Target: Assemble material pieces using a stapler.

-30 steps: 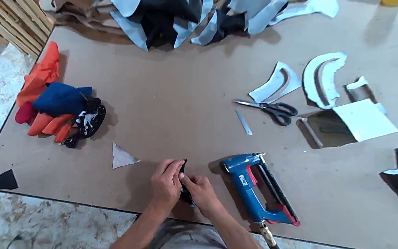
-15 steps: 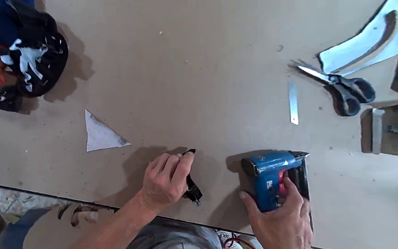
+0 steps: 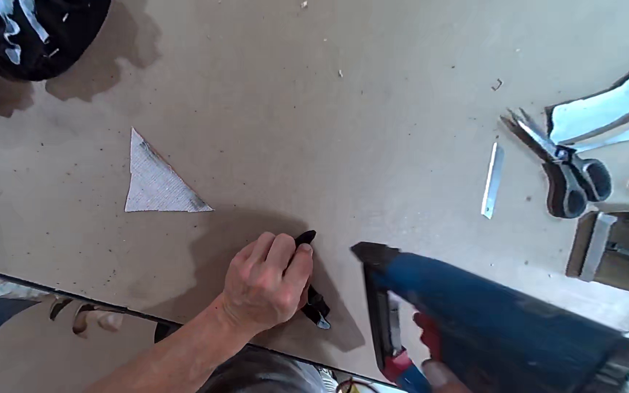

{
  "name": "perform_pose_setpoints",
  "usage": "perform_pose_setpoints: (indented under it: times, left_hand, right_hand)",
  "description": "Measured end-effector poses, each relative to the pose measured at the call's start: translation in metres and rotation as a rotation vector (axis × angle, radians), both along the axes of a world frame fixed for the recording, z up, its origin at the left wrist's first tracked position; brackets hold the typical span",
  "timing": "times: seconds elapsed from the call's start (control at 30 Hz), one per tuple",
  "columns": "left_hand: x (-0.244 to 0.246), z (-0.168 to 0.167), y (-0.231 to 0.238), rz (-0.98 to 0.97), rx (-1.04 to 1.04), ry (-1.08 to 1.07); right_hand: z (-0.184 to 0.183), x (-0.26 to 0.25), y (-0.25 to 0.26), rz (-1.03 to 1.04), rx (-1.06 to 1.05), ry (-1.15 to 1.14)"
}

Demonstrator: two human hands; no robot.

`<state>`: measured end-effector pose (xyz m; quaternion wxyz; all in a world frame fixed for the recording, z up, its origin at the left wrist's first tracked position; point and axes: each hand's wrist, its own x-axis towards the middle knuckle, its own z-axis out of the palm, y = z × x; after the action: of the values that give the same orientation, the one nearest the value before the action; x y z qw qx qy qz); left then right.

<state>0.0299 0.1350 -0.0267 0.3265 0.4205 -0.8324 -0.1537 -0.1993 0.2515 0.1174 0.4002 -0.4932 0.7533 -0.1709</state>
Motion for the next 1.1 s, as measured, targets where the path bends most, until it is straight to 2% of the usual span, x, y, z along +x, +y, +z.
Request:
perform_pose_setpoints:
  times: [0.13, 0.3, 0.47, 0.63, 0.8, 1.1]
  left_hand:
    - [-0.002, 0.001, 0.0, 0.042, -0.015, -0.015]
    - [-0.003, 0.002, 0.0, 0.031, -0.018, 0.007]
    - [-0.003, 0.003, 0.0, 0.015, -0.009, 0.02]
    - [-0.002, 0.002, 0.001, 0.014, 0.005, 0.022]
    - [-0.002, 0.002, 0.0, 0.025, -0.02, 0.008]
    - [0.001, 0.0, 0.005, 0.014, -0.067, 0.018]
  right_hand:
    - [-0.001, 0.011, -0.037, 0.264, -0.005, 0.138]
    - [-0.003, 0.015, -0.052, 0.346, 0.038, 0.164]
    - [0.01, 0.022, -0.066, 0.423, 0.053, 0.194]
    - [0.004, 0.019, -0.069, 0.447, 0.131, 0.194]
    - [0.006, 0.001, -0.047, 0.383, -0.047, 0.178]
    - [0.009, 0.024, -0.066, 0.385, -0.019, 0.14]
